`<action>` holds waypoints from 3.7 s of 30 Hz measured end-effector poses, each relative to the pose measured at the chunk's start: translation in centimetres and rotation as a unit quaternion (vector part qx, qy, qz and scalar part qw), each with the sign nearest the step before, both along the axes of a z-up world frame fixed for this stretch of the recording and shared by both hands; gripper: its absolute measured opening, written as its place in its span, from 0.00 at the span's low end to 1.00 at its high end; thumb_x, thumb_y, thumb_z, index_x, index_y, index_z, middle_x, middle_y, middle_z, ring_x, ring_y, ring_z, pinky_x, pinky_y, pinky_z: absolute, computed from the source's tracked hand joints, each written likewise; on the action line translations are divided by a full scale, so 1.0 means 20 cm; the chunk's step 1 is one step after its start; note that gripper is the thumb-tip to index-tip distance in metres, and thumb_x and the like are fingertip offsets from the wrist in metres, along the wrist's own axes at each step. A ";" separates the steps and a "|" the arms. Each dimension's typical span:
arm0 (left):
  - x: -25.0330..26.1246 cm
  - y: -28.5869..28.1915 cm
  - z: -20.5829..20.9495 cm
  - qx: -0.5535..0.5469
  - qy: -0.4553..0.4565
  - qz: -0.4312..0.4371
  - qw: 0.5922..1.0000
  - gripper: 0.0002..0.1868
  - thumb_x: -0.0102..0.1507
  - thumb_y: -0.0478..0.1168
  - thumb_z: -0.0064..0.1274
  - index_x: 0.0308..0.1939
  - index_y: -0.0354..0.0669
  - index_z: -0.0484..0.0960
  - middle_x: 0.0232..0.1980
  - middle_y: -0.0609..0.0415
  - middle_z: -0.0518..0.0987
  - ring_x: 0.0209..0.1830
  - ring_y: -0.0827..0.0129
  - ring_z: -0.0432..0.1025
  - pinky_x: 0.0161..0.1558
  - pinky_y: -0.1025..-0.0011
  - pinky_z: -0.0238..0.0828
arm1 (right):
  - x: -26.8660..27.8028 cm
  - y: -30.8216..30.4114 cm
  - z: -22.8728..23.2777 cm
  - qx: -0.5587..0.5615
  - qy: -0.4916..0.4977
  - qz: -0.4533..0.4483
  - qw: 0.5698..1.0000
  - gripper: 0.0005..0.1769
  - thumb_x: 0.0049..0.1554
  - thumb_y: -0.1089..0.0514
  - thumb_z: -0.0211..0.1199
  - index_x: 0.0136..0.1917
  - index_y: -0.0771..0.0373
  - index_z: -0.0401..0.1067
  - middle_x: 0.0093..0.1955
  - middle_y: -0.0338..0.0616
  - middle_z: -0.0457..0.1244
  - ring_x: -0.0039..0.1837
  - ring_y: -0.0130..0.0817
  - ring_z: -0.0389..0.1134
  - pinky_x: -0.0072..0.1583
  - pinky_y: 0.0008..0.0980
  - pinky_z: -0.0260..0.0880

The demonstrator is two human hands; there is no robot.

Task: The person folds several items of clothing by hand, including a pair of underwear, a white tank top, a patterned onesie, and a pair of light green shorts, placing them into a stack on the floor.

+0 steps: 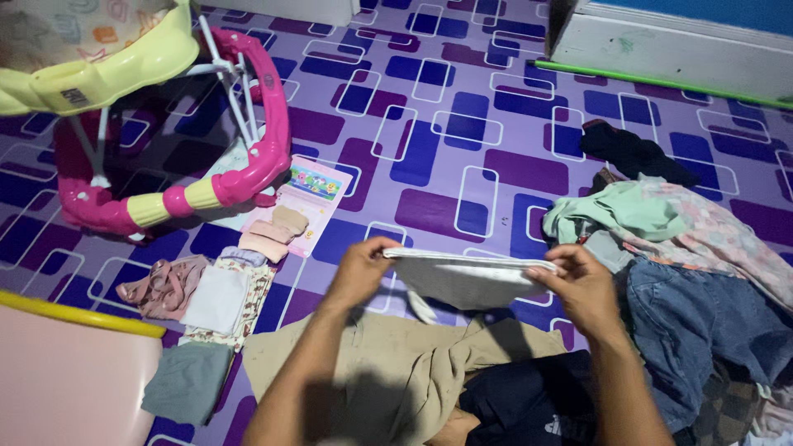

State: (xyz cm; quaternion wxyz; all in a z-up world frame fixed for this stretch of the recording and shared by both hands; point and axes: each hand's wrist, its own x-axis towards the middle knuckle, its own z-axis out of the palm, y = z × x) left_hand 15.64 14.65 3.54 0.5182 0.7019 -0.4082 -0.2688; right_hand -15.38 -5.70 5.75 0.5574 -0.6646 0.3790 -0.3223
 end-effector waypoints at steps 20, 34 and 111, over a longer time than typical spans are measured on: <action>0.27 -0.44 0.40 -0.165 0.117 0.051 0.978 0.06 0.66 0.33 0.53 0.46 0.36 0.83 0.38 0.56 0.83 0.35 0.76 0.78 0.38 0.78 0.76 | 0.34 -0.24 0.32 -0.149 -0.057 -0.070 0.985 0.13 0.59 0.58 0.73 0.57 0.62 0.81 0.42 0.37 0.70 0.41 0.21 0.66 0.43 0.20 0.65; 0.27 -0.30 -1.14 0.262 -0.022 -0.077 0.962 0.18 0.62 0.43 0.52 0.28 0.29 0.84 0.30 0.39 0.84 0.26 0.60 0.77 0.33 0.62 0.72 | 0.27 0.13 -1.06 -0.147 0.291 0.110 0.939 0.17 0.49 0.53 0.75 0.52 0.58 0.83 0.50 0.50 0.73 0.49 0.38 0.74 0.52 0.35 0.74; 0.17 -1.19 -0.90 -0.104 -0.197 0.239 0.945 0.07 0.62 0.31 0.57 0.44 0.41 0.80 0.47 0.49 0.75 0.47 0.58 0.74 0.48 0.65 0.75 | 0.62 -0.61 -1.38 -0.036 0.102 -0.118 0.987 0.16 0.66 0.55 0.61 0.62 0.66 0.76 0.58 0.51 0.73 0.59 0.42 0.76 0.61 0.39 0.75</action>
